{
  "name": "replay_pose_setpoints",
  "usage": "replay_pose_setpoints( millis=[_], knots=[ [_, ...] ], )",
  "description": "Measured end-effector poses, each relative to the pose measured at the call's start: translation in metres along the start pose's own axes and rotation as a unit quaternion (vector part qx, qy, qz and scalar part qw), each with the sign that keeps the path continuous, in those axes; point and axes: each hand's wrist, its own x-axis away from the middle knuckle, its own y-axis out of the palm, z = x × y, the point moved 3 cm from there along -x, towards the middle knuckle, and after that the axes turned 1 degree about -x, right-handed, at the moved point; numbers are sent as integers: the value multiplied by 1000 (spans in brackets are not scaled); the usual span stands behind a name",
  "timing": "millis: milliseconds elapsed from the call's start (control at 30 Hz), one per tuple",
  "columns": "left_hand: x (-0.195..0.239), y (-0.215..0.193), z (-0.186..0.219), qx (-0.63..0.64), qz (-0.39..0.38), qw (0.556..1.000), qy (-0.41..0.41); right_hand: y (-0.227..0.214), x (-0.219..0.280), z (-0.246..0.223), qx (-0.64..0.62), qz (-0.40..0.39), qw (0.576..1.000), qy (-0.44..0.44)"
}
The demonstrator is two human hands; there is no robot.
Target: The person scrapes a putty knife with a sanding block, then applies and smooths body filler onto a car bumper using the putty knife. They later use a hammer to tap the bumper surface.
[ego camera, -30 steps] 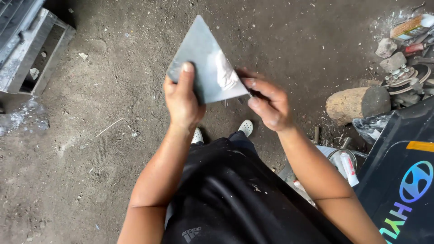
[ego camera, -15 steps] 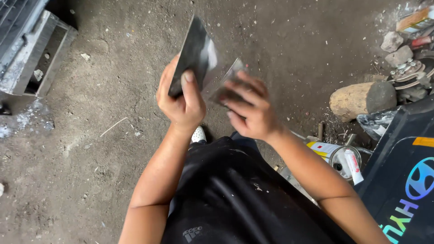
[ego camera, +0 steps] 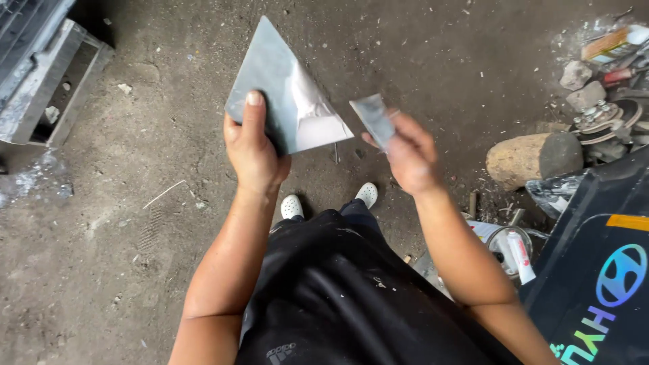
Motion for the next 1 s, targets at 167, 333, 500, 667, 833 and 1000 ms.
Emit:
replay_pose_setpoints(
  millis=[167,333,500,667,833,1000],
  knots=[
    [14,9,-41,18,73,991,-110,71,-32,-71,-225,3,974,18],
    [27,8,-87,36,124,980,-152,57,-18,-56,-335,9,942,1],
    [12,0,-90,-12,64,996,-54,63,-15,-64,-161,-43,986,15],
    [-2,2,-55,-258,-48,963,57,25,-2,-31,-144,-43,986,79],
    [-9,2,-51,-182,-42,981,47,28,-7,-57,348,-54,935,52],
    [22,71,-39,-451,-230,834,218,63,-27,-134,556,15,810,-186]
  ],
)
